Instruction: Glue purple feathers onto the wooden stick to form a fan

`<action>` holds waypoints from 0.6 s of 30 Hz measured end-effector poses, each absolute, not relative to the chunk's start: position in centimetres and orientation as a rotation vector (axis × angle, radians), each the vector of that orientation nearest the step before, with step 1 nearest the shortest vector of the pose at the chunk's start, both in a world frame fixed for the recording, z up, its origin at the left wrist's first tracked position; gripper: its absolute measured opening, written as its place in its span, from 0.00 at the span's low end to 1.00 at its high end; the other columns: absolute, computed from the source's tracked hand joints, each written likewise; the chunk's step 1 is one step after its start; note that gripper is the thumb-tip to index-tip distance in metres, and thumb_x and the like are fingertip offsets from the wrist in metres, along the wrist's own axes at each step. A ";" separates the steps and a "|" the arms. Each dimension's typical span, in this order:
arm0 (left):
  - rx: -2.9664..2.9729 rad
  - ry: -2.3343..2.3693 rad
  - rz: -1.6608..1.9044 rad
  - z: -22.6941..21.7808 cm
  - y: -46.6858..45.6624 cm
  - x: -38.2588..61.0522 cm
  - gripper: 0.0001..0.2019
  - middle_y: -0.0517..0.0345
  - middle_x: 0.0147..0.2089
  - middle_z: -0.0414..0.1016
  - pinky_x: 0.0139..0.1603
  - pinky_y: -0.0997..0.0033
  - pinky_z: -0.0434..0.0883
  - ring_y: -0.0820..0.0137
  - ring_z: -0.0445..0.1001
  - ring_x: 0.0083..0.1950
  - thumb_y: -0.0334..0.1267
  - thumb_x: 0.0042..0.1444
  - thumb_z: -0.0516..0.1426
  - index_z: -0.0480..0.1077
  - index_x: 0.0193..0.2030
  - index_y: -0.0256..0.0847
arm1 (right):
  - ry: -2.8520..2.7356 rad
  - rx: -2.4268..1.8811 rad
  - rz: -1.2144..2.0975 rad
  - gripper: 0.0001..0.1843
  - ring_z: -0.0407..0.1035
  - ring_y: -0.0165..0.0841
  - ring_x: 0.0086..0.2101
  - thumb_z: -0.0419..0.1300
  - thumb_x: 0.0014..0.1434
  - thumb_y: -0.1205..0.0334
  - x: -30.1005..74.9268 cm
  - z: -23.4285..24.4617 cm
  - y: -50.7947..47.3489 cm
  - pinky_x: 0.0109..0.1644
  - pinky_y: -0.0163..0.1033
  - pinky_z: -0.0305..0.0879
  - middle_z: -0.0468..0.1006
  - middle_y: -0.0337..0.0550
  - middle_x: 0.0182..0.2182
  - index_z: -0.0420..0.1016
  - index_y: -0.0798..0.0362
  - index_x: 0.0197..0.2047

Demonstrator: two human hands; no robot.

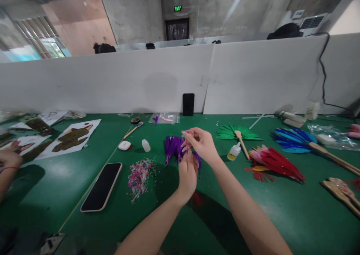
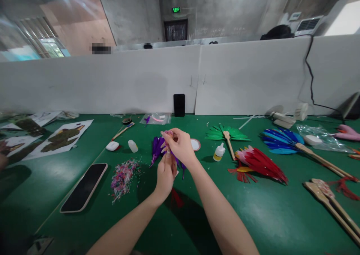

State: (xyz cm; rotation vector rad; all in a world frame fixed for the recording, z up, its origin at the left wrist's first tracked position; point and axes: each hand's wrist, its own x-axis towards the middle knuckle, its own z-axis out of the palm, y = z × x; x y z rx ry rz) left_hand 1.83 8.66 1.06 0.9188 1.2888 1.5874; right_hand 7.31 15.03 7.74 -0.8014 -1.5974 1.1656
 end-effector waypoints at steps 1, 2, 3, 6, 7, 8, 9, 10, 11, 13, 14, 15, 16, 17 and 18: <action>0.934 1.295 1.580 1.0 8.6 1.9 0.23 0.68 0.15 0.52 0.16 0.76 0.48 0.80 0.49 0.15 0.59 0.54 0.46 0.59 0.25 0.39 | -1.573 -0.820 1.153 0.17 0.68 0.31 0.18 0.59 0.51 0.46 7.2 7.7 15.0 0.21 0.35 0.67 0.70 0.37 0.15 0.65 0.52 0.26; 0.945 1.297 1.575 1.0 8.5 1.9 0.23 0.68 0.15 0.52 0.16 0.77 0.48 0.80 0.49 0.15 0.59 0.54 0.45 0.58 0.24 0.39 | -1.556 -0.833 1.136 0.18 0.67 0.31 0.17 0.59 0.51 0.45 7.1 7.6 15.1 0.20 0.35 0.66 0.68 0.36 0.14 0.64 0.52 0.24; 0.953 1.292 1.569 1.0 8.5 1.9 0.23 0.68 0.15 0.52 0.16 0.77 0.48 0.81 0.50 0.15 0.59 0.54 0.45 0.58 0.24 0.39 | -1.543 -0.839 1.121 0.19 0.66 0.30 0.16 0.59 0.51 0.45 7.1 7.5 15.2 0.19 0.34 0.66 0.67 0.36 0.14 0.64 0.52 0.23; 0.954 1.258 1.542 1.0 8.4 2.0 0.24 0.68 0.15 0.52 0.16 0.78 0.48 0.81 0.49 0.15 0.60 0.53 0.46 0.58 0.23 0.39 | -1.524 -0.828 1.146 0.22 0.64 0.28 0.15 0.56 0.52 0.42 7.4 7.3 15.9 0.19 0.34 0.65 0.66 0.36 0.13 0.64 0.53 0.21; 0.941 1.247 1.529 1.0 8.4 2.1 0.24 0.68 0.15 0.52 0.15 0.78 0.47 0.81 0.49 0.15 0.60 0.53 0.47 0.58 0.24 0.39 | -1.539 -0.817 1.186 0.23 0.65 0.28 0.15 0.54 0.54 0.42 7.7 7.4 16.1 0.20 0.34 0.65 0.66 0.36 0.13 0.65 0.53 0.21; 0.925 1.236 1.516 1.0 8.4 2.1 0.24 0.69 0.15 0.51 0.15 0.78 0.47 0.82 0.48 0.14 0.60 0.53 0.47 0.58 0.24 0.39 | -1.574 -0.803 1.241 0.24 0.66 0.29 0.16 0.53 0.55 0.42 8.1 7.5 16.3 0.21 0.35 0.66 0.67 0.37 0.13 0.66 0.54 0.21; 0.907 1.225 1.506 1.0 8.4 2.2 0.24 0.69 0.14 0.51 0.14 0.79 0.47 0.82 0.48 0.14 0.61 0.52 0.47 0.58 0.24 0.39 | -1.627 -0.786 1.302 0.24 0.68 0.30 0.18 0.52 0.55 0.42 8.6 7.7 16.4 0.23 0.35 0.67 0.69 0.38 0.14 0.68 0.55 0.23; 0.888 1.211 1.500 1.0 8.5 2.2 0.24 0.70 0.14 0.50 0.14 0.79 0.46 0.82 0.47 0.13 0.61 0.52 0.47 0.57 0.24 0.39 | -1.697 -0.762 1.364 0.22 0.71 0.31 0.21 0.54 0.55 0.44 9.2 8.0 16.5 0.26 0.35 0.68 0.72 0.40 0.17 0.71 0.55 0.26; 0.872 1.193 1.495 1.0 8.5 2.3 0.24 0.70 0.14 0.49 0.14 0.79 0.46 0.82 0.47 0.13 0.61 0.52 0.47 0.57 0.24 0.39 | -1.765 -0.731 1.428 0.18 0.73 0.32 0.25 0.57 0.54 0.47 9.8 8.2 16.6 0.29 0.36 0.70 0.75 0.41 0.21 0.73 0.56 0.31; 0.857 1.157 1.491 1.1 8.6 2.3 0.24 0.71 0.13 0.48 0.13 0.80 0.46 0.82 0.46 0.13 0.61 0.52 0.48 0.57 0.23 0.39 | -1.845 -0.658 1.532 0.17 0.74 0.33 0.33 0.62 0.51 0.54 10.8 8.7 16.6 0.38 0.38 0.71 0.79 0.43 0.31 0.73 0.55 0.43; 0.852 1.144 1.489 1.2 8.6 2.4 0.24 0.71 0.13 0.48 0.13 0.80 0.46 0.83 0.46 0.13 0.61 0.51 0.48 0.57 0.23 0.39 | -1.857 -0.629 1.552 0.19 0.74 0.34 0.36 0.63 0.50 0.57 11.2 8.8 16.7 0.40 0.39 0.71 0.79 0.44 0.35 0.72 0.54 0.46; 0.846 1.137 1.485 1.2 8.5 2.4 0.24 0.71 0.13 0.48 0.13 0.80 0.46 0.83 0.46 0.13 0.61 0.51 0.48 0.57 0.24 0.39 | -1.856 -0.616 1.545 0.21 0.74 0.34 0.38 0.63 0.50 0.59 11.4 8.9 16.7 0.42 0.39 0.70 0.79 0.45 0.37 0.71 0.54 0.48; 0.842 1.139 1.483 1.2 8.5 2.4 0.24 0.71 0.13 0.48 0.13 0.80 0.46 0.83 0.46 0.13 0.61 0.51 0.49 0.57 0.24 0.39 | -1.850 -0.620 1.514 0.20 0.74 0.34 0.38 0.62 0.50 0.59 11.4 8.9 16.7 0.42 0.40 0.70 0.79 0.46 0.38 0.72 0.54 0.48; 0.842 1.150 1.482 1.2 8.5 2.4 0.24 0.71 0.14 0.48 0.14 0.80 0.46 0.83 0.46 0.13 0.61 0.51 0.49 0.57 0.24 0.39 | -1.844 -0.637 1.468 0.19 0.74 0.34 0.37 0.62 0.51 0.60 11.4 8.8 16.7 0.40 0.40 0.71 0.79 0.46 0.37 0.72 0.54 0.47; 0.845 1.167 1.485 1.2 8.5 2.4 0.24 0.71 0.14 0.49 0.14 0.80 0.46 0.83 0.46 0.13 0.61 0.51 0.49 0.57 0.24 0.39 | -1.838 -0.660 1.418 0.18 0.74 0.34 0.35 0.61 0.51 0.60 11.2 8.8 16.6 0.39 0.40 0.71 0.79 0.46 0.36 0.73 0.54 0.46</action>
